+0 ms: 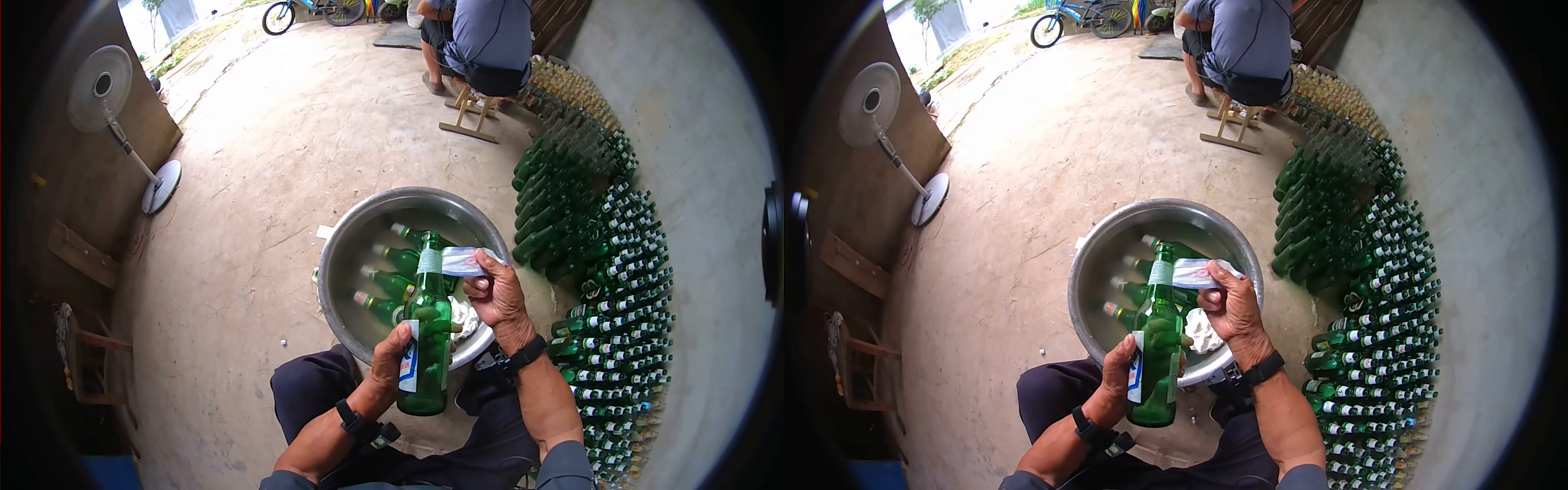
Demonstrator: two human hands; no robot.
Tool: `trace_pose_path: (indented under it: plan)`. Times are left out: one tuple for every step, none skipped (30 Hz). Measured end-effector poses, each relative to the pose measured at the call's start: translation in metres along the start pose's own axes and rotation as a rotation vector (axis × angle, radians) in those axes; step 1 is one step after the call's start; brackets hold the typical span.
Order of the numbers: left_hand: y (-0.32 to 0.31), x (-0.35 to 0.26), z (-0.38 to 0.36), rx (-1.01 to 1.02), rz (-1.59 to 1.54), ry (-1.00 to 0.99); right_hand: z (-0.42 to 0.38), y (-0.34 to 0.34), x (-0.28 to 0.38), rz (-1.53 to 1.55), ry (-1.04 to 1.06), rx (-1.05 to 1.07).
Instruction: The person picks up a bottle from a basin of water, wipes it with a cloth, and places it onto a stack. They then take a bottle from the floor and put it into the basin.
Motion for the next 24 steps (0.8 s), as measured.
trace_pose_path:
  plan:
    - [-0.003, -0.001, 0.0, 0.03, -0.03, 0.002, 0.0, 0.0, 0.0, 0.004, 0.002, -0.001]
    - [-0.004, -0.001, 0.0, 0.031, -0.03, 0.002, 0.0, 0.0, 0.0, 0.004, 0.002, -0.001]
    - [-0.003, -0.002, 0.0, -0.006, -0.021, -0.001, 0.0, 0.0, 0.0, 0.002, 0.004, -0.007]
    - [-0.002, -0.002, 0.0, -0.043, -0.013, -0.004, 0.0, 0.001, 0.0, 0.0, 0.005, -0.013]
    - [0.0, -0.002, 0.0, -0.043, -0.013, -0.004, 0.0, 0.001, 0.0, 0.0, 0.004, -0.014]
    - [0.001, 0.0, 0.0, -0.008, -0.067, 0.01, -0.001, 0.0, 0.0, -0.003, 0.009, -0.014]
    - [0.0, 0.001, 0.0, 0.029, -0.122, 0.025, -0.001, 0.0, 0.001, -0.007, 0.014, -0.015]
    - [-0.001, 0.0, -0.001, 0.029, -0.122, 0.024, -0.001, -0.001, 0.0, -0.007, 0.014, -0.015]
    - [-0.003, -0.003, -0.001, 0.023, -0.117, 0.016, -0.001, -0.001, 0.0, -0.004, 0.019, -0.013]
    - [-0.004, -0.004, -0.002, 0.016, -0.112, 0.008, -0.001, -0.001, 0.0, -0.001, 0.024, -0.011]
    - [-0.004, -0.004, -0.001, 0.016, -0.112, 0.009, 0.0, 0.0, 0.001, -0.001, 0.024, -0.012]
    - [-0.003, -0.004, 0.0, 0.016, -0.111, -0.002, -0.002, -0.012, 0.0, -0.02, 0.019, -0.005]
    - [-0.001, -0.005, 0.001, 0.015, -0.11, -0.015, -0.001, -0.01, 0.0, -0.039, 0.013, 0.004]
    - [0.002, -0.004, 0.003, 0.014, -0.111, -0.017, 0.001, -0.004, -0.001, -0.04, 0.011, 0.005]
    - [0.006, -0.003, 0.005, 0.009, -0.139, -0.017, 0.0, -0.004, -0.001, -0.05, 0.03, -0.012]
    - [0.009, -0.003, 0.007, 0.006, -0.166, -0.017, -0.001, -0.005, 0.0, -0.059, 0.051, -0.029]
    - [0.009, -0.003, 0.007, 0.005, -0.167, -0.018, -0.001, -0.004, -0.001, -0.06, 0.05, -0.029]
    - [0.009, -0.006, 0.006, -0.008, -0.169, -0.038, -0.001, -0.004, -0.001, -0.043, 0.058, -0.035]
    - [0.009, -0.009, 0.006, -0.022, -0.171, -0.057, -0.001, -0.004, -0.001, -0.026, 0.067, -0.041]
    - [0.006, -0.012, 0.005, -0.022, -0.172, -0.057, 0.0, -0.002, -0.001, -0.026, 0.066, -0.041]
    - [0.001, -0.017, 0.003, -0.009, -0.222, -0.067, 0.002, 0.002, 0.002, -0.009, 0.085, -0.059]
    - [-0.002, -0.021, 0.003, 0.004, -0.272, -0.076, 0.003, 0.005, 0.005, 0.008, 0.104, -0.078]
    - [-0.002, -0.023, 0.003, 0.004, -0.272, -0.076, 0.003, 0.007, 0.007, 0.008, 0.104, -0.078]
    - [-0.003, -0.025, 0.004, 0.024, -0.272, -0.085, 0.002, 0.009, 0.011, -0.04, 0.125, -0.119]
Point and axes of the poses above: each hand's wrist, its own z-axis towards the middle knuckle, its own y-axis out of the back of the hand, x = y × z, the point moved 7 cm from there along z, towards the middle knuckle, and after that the axes turned 9 degrees about z, right-handed, at the moved point
